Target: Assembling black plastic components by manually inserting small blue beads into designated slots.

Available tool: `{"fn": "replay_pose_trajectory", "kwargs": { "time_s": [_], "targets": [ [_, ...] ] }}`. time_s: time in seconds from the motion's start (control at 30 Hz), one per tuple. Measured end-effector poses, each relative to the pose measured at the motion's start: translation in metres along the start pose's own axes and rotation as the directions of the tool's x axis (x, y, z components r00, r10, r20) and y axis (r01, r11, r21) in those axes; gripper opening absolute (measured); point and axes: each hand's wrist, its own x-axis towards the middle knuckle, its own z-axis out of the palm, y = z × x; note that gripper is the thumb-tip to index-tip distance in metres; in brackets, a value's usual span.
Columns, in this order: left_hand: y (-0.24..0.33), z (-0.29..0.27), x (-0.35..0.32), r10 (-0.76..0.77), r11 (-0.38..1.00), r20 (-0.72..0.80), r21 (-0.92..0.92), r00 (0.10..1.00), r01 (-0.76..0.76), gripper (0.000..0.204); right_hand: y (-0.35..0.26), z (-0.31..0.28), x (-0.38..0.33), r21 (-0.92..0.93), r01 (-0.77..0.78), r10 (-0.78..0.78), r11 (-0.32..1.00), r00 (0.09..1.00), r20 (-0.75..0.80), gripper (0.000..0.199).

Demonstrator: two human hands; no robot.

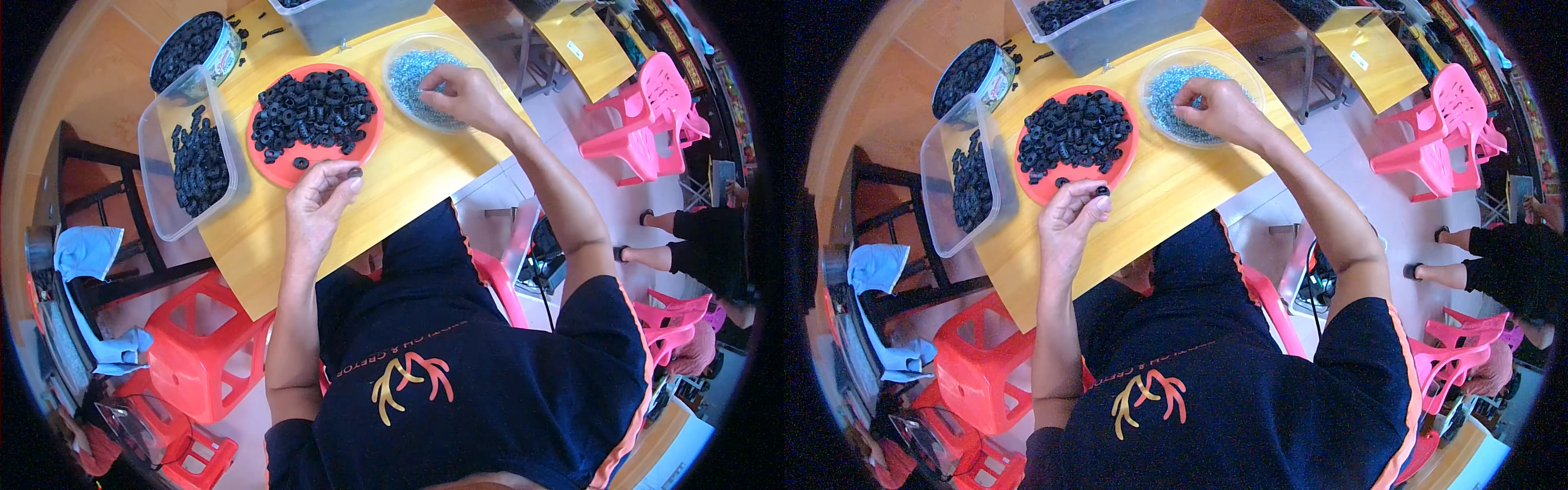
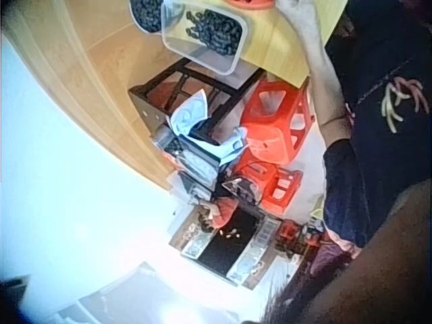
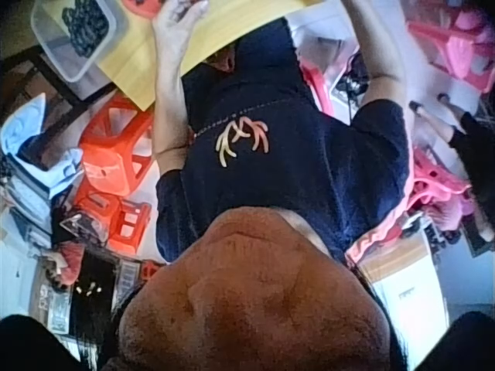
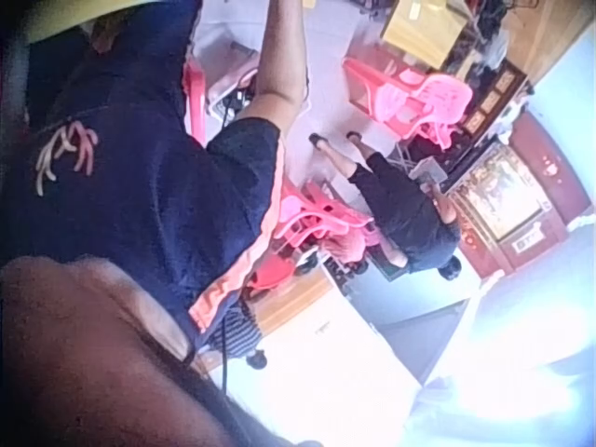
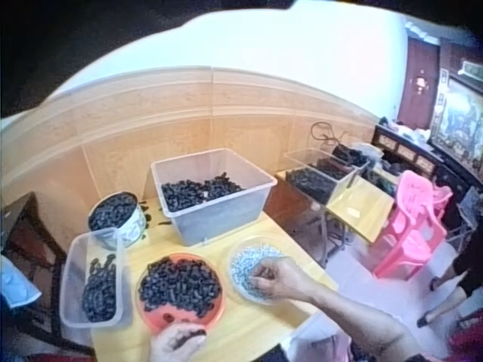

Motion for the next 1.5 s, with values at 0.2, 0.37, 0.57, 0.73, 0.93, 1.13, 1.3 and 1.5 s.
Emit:
{"fn": "replay_pose_trajectory", "kwargs": {
  "time_s": [0.2, 0.37, 0.57, 0.73, 0.93, 1.13, 1.3, 1.5],
  "targets": [
    [0.012, 0.009, -0.003, 0.007, 0.998, -0.018, -0.059, 1.0, -0.008, 0.018, -0.03, -0.01, -0.01, 0.619, -0.265, 0.177, 0.739, 0.963, 0.202, 0.012],
    [0.02, 0.016, -0.006, 0.037, 0.995, -0.018, -0.095, 0.999, -0.038, 0.017, -0.071, -0.008, -0.022, 0.738, -0.342, 0.059, 0.581, 0.923, 0.381, 0.012],
    [0.024, 0.014, -0.014, 0.119, 0.992, 0.005, -0.046, 0.993, -0.119, 0.013, -0.097, 0.008, -0.027, 0.746, -0.351, -0.019, 0.566, 0.899, 0.437, 0.013],
    [0.019, 0.007, -0.023, 0.193, 0.98, 0.022, 0.052, 0.981, -0.193, 0.012, -0.104, 0.018, -0.03, 0.745, -0.39, -0.049, 0.541, 0.87, 0.491, 0.014],
    [0.019, -0.003, -0.04, 0.178, 0.977, 0.086, 0.1, 0.98, -0.187, 0.01, -0.109, 0.036, -0.038, 0.709, -0.62, -0.087, 0.336, 0.729, 0.679, 0.019],
    [0.004, -0.02, -0.051, 0.087, 0.994, 0.045, -0.073, 0.995, -0.084, 0.012, -0.115, 0.052, -0.025, 0.688, -0.513, -0.059, 0.514, 0.779, 0.625, 0.019],
    [-0.003, -0.034, -0.05, 0.071, 0.992, -0.049, -0.104, 0.996, -0.076, 0.012, -0.107, 0.069, 0.01, 0.313, 0.173, -0.256, 0.934, 0.934, 0.248, 0.017],
    [-0.005, -0.043, -0.048, 0.064, 0.995, -0.095, -0.077, 0.993, -0.071, 0.011, -0.116, 0.091, 0.029, -0.291, 0.43, -0.3, 0.855, 0.867, 0.398, 0.014]
  ]
}}
